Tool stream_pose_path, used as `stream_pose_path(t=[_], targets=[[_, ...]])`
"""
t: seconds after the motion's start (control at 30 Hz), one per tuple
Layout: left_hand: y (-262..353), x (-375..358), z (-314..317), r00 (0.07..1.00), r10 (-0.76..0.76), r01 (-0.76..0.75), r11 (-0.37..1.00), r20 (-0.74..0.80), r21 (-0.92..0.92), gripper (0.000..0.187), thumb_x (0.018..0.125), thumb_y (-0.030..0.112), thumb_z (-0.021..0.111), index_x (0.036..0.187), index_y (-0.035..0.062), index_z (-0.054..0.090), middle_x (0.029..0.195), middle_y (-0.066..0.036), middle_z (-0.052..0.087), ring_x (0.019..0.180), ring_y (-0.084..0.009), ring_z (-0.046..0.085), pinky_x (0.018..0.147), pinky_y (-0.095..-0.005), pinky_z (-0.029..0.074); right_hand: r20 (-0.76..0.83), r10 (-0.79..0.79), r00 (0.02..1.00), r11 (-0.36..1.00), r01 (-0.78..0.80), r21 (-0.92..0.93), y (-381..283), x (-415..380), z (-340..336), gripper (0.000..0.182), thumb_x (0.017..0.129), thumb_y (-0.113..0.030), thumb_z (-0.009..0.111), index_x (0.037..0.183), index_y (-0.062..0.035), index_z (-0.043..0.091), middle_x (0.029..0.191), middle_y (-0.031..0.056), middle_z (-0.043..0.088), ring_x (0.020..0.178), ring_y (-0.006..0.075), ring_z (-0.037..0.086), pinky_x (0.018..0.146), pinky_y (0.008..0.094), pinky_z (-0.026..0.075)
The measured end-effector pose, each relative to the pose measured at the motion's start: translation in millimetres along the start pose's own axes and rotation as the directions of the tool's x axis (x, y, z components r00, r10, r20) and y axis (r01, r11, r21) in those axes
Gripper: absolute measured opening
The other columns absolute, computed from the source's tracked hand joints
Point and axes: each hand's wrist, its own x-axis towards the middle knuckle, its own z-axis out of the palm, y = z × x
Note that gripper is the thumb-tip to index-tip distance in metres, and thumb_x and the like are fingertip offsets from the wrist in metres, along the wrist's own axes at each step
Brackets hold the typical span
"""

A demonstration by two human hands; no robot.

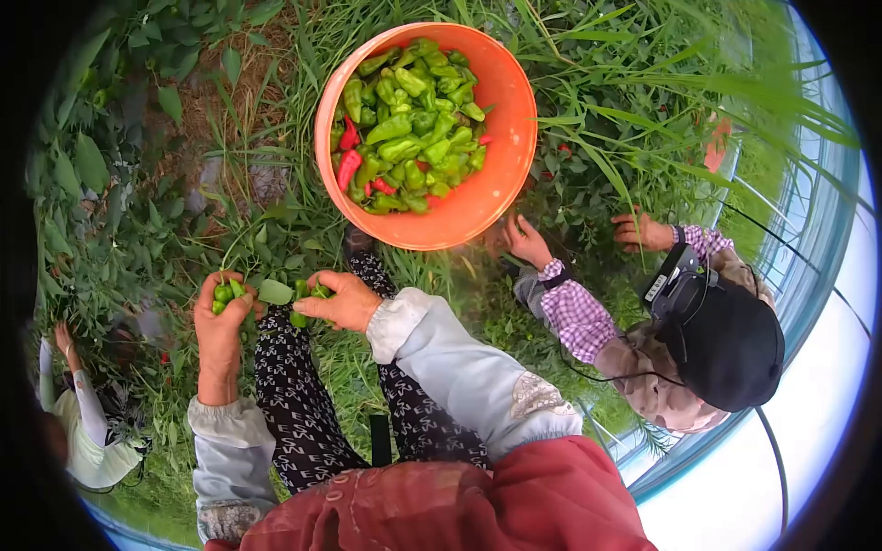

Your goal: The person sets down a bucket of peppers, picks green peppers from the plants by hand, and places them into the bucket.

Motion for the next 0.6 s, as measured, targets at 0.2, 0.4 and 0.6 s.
stream_pose_path(t=[0.2,0.4,0.6], targets=[[12,-1,12,0.992,0.124,-0.119,0.981,-0.020,0.152,0.022,0.075,-0.001,0.058,0.096,0.0050,0.054,0.081,0.002,0.056,0.070,-0.0042,0.049,0.063,-0.0189,0.041,0.004,0.009,1.000,0.980,-0.010,0.199,3,-46,-30,0.034,0.079,-0.024,0.069,0.102,-0.0029,0.055,0.078,0.0014,0.057,0.066,0.0076,0.052,0.057,0.0232,0.046],[0,7,5,0.975,0.189,-0.114,0.876,-0.116,0.469,0.023,0.076,0.000,0.059,0.097,0.0047,0.054,0.085,0.001,0.054,0.072,-0.0054,0.048,0.064,-0.0201,0.042,-0.378,-0.569,0.731,0.819,0.547,-0.174,-22,-77,-85,0.035,0.079,-0.015,0.067,0.110,-0.0047,0.055,0.115,0.0096,0.053,0.110,0.0177,0.048,0.095,0.0314,0.037],[31,-15,78,0.940,0.340,-0.341,0.933,0.032,0.114,0.041,0.076,-0.003,0.057,0.116,0.0029,0.047,0.097,-0.005,0.058,0.082,-0.0094,0.054,0.073,-0.0212,0.045,-0.434,-0.771,0.466,0.612,0.355,-0.707,-33,-62,-113,0.047,0.074,-0.015,0.070,0.116,-0.0050,0.051,0.121,0.0181,0.048,0.114,0.0295,0.046,0.098,0.0363,0.035]])
